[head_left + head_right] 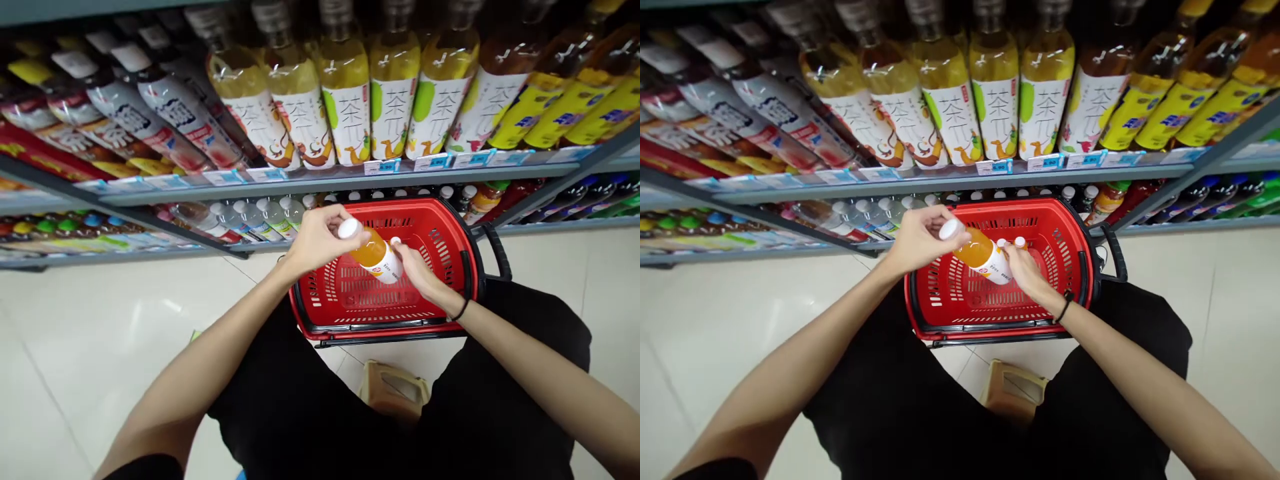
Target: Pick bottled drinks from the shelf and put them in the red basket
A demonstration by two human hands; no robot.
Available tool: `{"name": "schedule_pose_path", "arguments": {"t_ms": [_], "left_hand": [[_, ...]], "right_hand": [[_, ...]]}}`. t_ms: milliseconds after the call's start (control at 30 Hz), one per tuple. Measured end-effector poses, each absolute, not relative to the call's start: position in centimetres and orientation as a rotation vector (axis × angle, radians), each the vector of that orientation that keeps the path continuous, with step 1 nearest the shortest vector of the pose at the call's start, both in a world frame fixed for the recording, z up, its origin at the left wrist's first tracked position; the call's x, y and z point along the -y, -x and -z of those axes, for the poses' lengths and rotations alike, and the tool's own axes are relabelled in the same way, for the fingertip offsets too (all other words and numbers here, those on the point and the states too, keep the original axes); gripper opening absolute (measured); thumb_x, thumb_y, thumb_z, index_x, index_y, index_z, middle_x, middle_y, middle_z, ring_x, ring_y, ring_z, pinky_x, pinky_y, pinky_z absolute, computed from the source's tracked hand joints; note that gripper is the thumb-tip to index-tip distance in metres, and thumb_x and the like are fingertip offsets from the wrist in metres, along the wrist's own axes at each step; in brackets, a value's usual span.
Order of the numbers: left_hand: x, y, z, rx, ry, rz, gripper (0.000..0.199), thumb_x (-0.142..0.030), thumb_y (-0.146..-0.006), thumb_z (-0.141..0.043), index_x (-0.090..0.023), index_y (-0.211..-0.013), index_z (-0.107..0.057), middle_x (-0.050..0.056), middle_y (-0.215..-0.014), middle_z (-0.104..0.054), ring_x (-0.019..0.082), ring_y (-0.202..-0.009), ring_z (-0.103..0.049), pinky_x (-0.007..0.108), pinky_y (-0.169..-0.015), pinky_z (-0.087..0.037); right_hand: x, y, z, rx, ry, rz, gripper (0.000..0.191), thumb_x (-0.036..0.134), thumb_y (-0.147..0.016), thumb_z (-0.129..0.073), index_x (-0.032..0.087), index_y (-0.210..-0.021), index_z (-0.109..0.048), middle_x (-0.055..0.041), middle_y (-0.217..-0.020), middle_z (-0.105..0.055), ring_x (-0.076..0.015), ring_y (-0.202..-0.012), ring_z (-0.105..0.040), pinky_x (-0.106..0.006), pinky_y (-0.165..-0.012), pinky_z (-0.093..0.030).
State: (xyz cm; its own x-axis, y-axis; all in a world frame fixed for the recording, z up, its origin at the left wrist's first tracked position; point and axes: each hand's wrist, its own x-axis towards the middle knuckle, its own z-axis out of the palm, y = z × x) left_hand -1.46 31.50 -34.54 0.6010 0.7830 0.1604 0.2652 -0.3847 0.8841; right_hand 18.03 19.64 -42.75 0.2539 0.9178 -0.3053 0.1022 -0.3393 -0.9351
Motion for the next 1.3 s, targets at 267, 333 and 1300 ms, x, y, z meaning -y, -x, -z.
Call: {"name": "schedule_pose_path", "arguments": {"t_ms": [267,333,1300], "left_hand": [[-31.1,-2.3,40.4,-1.153,-2.65,0.267,0.042,-0.057,-0.093,-0.064,-0.016,-0.104,-0.069,0.01,-0.093,-0.079,0.029,-0.089,-0.076,0.034,-0.074,-0.054],[-31.8,-3.9,43.1,-1.123,-2.679,0.534,0.042,-0.05,-0.091,-0.069,-0.014,-0.112,-0.07,0.016,-0.104,-0.079,0.034,-0.101,-0.077,0.037,-0.081,-0.056],[-38.8,-7.5,55.7,-1.514,-2.303,0.981,0.055,-0.046,-0.1,-0.072,-0.012,-0.142,-0.061,0.018,-0.137,-0.067,0.028,-0.12,-0.07,0.045,-0.101,-0.06]], "right_hand": [[-21.0,-20.8,39.7,1.64,1.963,-0.348,0.05,0.017,-0.095,-0.051,0.004,-0.143,-0.052,-0.0245,-0.135,-0.063,-0.0358,-0.124,-0.06,-0.052,-0.111,-0.046],[-21.1,-21.8,38.5,1.719,2.027,-0.241,0.054,0.013,-0.096,-0.048,0.001,-0.149,-0.047,-0.0268,-0.137,-0.059,-0.0382,-0.128,-0.057,-0.055,-0.113,-0.045],[-20.7,-25.4,38.6,1.772,2.394,-1.074,0.086,0.034,-0.096,-0.07,0.001,-0.166,-0.032,-0.0376,-0.148,-0.055,-0.0463,-0.138,-0.058,-0.057,-0.104,-0.054]]}}
